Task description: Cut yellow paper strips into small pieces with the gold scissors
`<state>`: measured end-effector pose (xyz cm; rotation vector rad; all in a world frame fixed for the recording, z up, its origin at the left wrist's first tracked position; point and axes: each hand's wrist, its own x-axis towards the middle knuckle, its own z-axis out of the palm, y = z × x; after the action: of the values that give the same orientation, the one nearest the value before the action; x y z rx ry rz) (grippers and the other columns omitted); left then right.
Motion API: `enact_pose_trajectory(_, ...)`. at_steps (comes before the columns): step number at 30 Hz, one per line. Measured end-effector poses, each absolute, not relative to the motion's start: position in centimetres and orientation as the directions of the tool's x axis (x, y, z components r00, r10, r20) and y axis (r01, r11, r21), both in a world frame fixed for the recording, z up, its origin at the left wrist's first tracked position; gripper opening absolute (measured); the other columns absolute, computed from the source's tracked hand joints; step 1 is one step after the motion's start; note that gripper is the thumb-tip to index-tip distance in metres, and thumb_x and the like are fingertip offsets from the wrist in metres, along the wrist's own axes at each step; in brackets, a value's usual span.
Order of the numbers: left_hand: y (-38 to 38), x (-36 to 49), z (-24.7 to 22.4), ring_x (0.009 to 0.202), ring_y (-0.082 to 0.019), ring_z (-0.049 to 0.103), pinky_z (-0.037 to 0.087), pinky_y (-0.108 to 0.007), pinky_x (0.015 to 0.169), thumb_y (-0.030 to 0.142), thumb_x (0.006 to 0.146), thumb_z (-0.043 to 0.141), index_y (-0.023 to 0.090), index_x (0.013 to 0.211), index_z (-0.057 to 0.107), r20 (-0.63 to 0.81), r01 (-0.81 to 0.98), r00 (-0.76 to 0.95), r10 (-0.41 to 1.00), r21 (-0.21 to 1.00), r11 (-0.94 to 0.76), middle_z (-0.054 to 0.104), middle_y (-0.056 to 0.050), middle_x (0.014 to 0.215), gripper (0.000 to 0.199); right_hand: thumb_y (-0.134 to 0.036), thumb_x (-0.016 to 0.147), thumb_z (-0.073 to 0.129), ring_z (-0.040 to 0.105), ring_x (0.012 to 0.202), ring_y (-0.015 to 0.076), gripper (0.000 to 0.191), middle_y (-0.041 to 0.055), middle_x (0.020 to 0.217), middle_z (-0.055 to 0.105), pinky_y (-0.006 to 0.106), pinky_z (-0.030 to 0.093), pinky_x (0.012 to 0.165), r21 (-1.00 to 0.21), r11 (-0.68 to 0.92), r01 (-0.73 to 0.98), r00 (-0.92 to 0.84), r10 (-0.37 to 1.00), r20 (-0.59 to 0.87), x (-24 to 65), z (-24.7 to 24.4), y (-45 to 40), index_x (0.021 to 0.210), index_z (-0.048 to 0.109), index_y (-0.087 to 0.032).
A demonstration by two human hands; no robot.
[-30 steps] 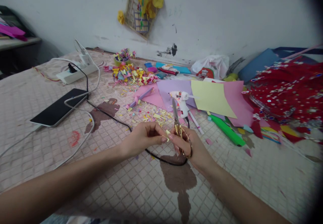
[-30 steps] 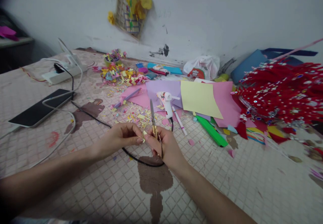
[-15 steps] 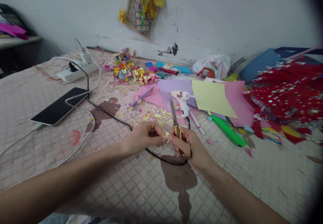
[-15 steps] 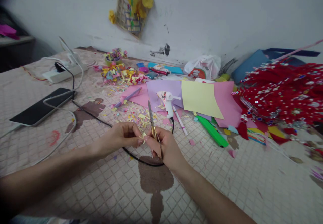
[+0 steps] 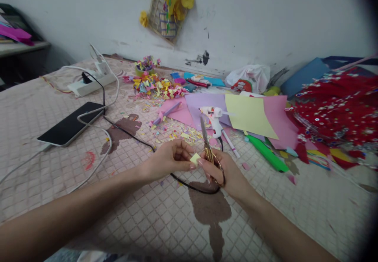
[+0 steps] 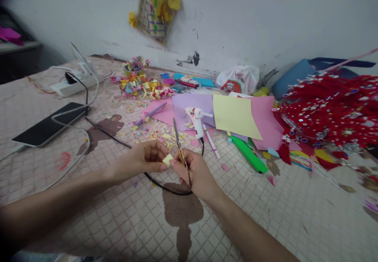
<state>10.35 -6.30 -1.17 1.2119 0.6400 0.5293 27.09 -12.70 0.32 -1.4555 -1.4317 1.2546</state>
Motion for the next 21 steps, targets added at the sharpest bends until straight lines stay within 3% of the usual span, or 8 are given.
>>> enact_pose_trajectory(5, -6.4, 10.3, -0.8, 0.061, -0.008, 0.059, 0.048, -0.022, 0.062, 0.024, 0.067, 0.069, 0.010, 0.080, 0.060, -0.283, 0.090, 0.774, 0.567, 0.935, 0.343, 0.065, -0.002, 0.069, 0.021, -0.032, 0.082, 0.051, 0.039, 0.040, 0.0075, 0.018, -0.0070, 0.046, 0.042, 0.018, 0.031, 0.039, -0.952, -0.078, 0.297, -0.062, 0.993, -0.101, 27.0, 0.2, -12.8, 0.070, 0.048, -0.018)
enact_pose_trajectory(10, -6.5, 10.4, -0.5, 0.057, -0.008, 0.061, 0.050, -0.022, 0.060, 0.029, 0.071, 0.065, 0.008, 0.078, 0.061, -0.348, 0.137, 0.754, 0.557, 0.913, 0.385, 0.067, -0.005, 0.072, 0.023, -0.034, 0.082, 0.051, 0.038, 0.038, 0.0071, 0.019, -0.0076, 0.044, 0.042, 0.018, 0.029, 0.038, -0.958, -0.115, 0.264, -0.070, 0.988, -0.137, 26.9, 0.0, -12.8, 0.071, 0.049, -0.018)
enact_pose_trajectory(15, -6.6, 10.3, -0.1, 0.053, -0.008, 0.060, 0.049, -0.021, 0.056, 0.031, 0.072, 0.064, 0.010, 0.070, 0.057, -0.353, 0.149, 0.762, 0.543, 0.911, 0.384, 0.067, -0.003, 0.067, 0.022, -0.034, 0.083, 0.049, 0.039, 0.041, 0.0067, 0.020, -0.0072, 0.049, 0.041, 0.018, 0.030, 0.040, -0.974, -0.094, 0.207, -0.087, 0.990, -0.114, 27.0, 0.3, -12.8, 0.072, 0.050, -0.018)
enact_pose_trajectory(21, -6.8, 10.3, -0.2, 0.050, -0.007, 0.057, 0.046, -0.018, 0.051, 0.034, 0.073, 0.062, 0.011, 0.067, 0.055, -0.305, 0.145, 0.790, 0.532, 0.936, 0.321, 0.065, -0.001, 0.062, 0.024, -0.029, 0.082, 0.049, 0.038, 0.040, 0.0072, 0.017, -0.0071, 0.045, 0.042, 0.018, 0.029, 0.040, -0.963, -0.090, 0.255, -0.077, 0.991, -0.113, 27.1, 0.2, -12.8, 0.069, 0.049, -0.018)
